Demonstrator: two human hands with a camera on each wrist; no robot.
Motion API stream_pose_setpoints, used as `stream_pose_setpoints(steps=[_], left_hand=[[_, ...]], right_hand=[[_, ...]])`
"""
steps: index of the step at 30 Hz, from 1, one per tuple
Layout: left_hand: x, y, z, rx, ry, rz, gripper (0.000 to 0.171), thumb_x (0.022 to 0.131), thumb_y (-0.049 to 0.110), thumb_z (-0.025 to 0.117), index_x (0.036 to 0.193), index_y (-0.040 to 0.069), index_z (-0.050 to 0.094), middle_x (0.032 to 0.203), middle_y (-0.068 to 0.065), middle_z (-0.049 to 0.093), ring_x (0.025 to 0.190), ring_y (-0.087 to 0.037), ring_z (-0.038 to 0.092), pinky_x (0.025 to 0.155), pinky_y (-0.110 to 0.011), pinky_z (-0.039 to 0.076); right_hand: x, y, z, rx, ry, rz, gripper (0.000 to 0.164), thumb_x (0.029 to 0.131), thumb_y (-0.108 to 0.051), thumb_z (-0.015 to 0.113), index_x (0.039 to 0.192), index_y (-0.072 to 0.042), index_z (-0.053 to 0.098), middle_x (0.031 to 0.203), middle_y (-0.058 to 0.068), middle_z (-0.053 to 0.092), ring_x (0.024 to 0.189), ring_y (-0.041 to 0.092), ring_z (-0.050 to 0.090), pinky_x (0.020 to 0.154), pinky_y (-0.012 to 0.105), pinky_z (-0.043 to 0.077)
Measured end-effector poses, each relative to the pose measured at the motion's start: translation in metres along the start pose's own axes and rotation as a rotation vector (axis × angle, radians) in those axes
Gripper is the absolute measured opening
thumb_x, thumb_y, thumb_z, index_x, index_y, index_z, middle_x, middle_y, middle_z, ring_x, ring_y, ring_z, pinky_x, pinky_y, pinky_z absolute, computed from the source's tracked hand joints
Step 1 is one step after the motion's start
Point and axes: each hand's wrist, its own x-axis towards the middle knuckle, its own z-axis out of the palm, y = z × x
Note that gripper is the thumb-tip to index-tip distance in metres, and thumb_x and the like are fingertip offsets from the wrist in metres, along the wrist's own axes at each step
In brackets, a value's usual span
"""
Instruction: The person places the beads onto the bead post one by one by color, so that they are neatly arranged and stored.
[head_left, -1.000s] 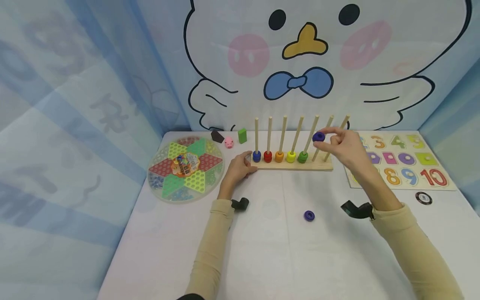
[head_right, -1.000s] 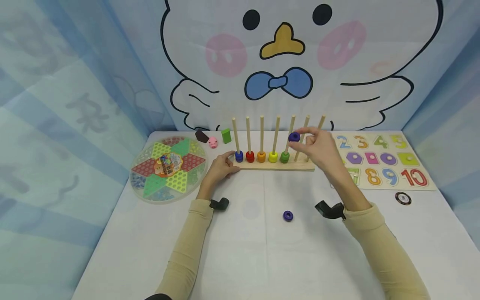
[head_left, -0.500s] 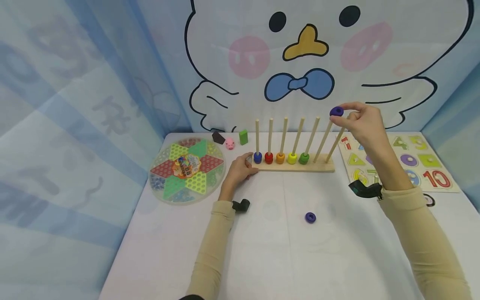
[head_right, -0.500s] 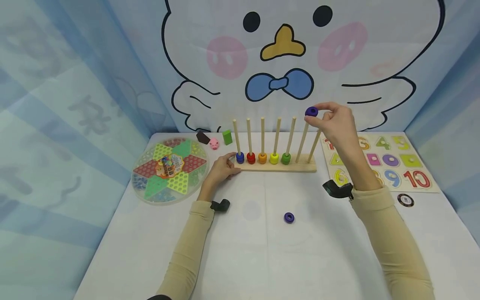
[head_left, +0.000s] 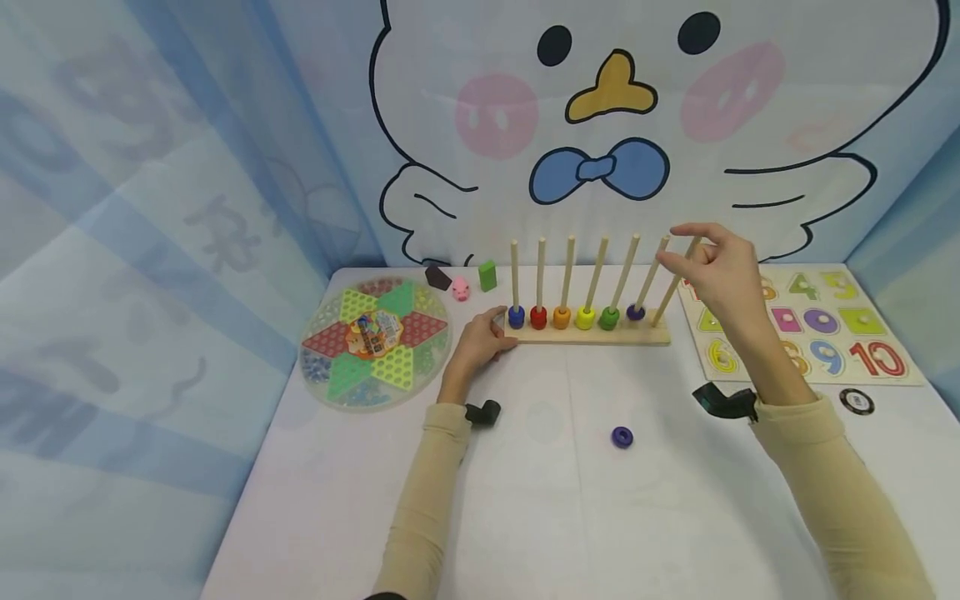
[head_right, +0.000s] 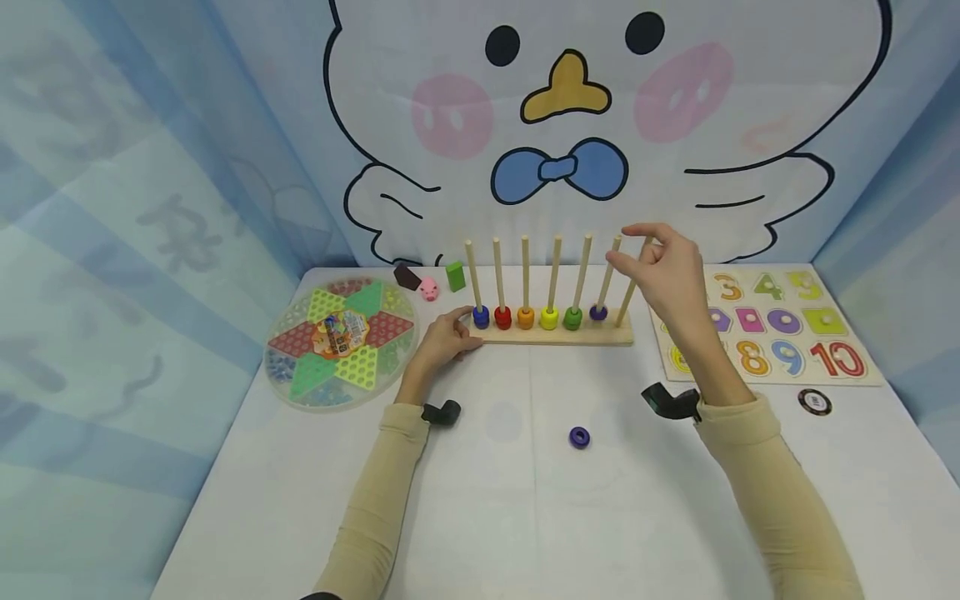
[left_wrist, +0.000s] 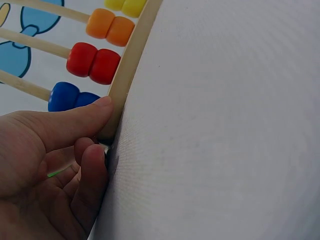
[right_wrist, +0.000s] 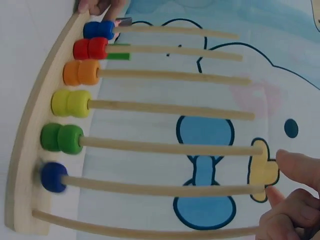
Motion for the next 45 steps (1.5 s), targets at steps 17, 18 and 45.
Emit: stream_pose_setpoints(steps=[17,18,45], left_hand=[[-0.003,0.001,0.003,0.022,0.001,-0.008,0.068,0.081,0.018,0.076,0.141,0.011,0.045,0.071,-0.002,0.058,0.048,-0.011,0.050,0.049,-0.024,0.038],[-0.002,0.001,0.002,0.024,0.006,-0.007,0.068,0.081,0.018,0.076,0.140,0.011,0.045,0.071,-0.003,0.058,0.048,-0.012,0.050,0.049,-0.025,0.038],[-0.002,0.000,0.001,0.023,0.004,-0.014,0.067,0.082,0.019,0.075,0.141,0.011,0.044,0.072,-0.002,0.058,0.047,-0.011,0.049,0.049,-0.024,0.038]], right_hand=[[-0.114,0.088,0.050,0.195,-0.670,0.317,0.047,0.086,-0.021,0.071,0.124,0.003,0.054,0.052,-0.007,0.035,0.042,0.006,0.027,0.041,0.022,0.026],[-0.117,0.093,0.051,0.218,-0.698,0.320,0.047,0.086,-0.019,0.071,0.124,0.003,0.053,0.052,-0.007,0.034,0.041,0.006,0.026,0.040,0.021,0.025],[-0.138,0.107,0.063,0.242,-0.723,0.293,0.042,0.079,-0.009,0.076,0.110,0.006,0.053,0.051,-0.008,0.033,0.037,0.003,0.028,0.038,0.018,0.025]])
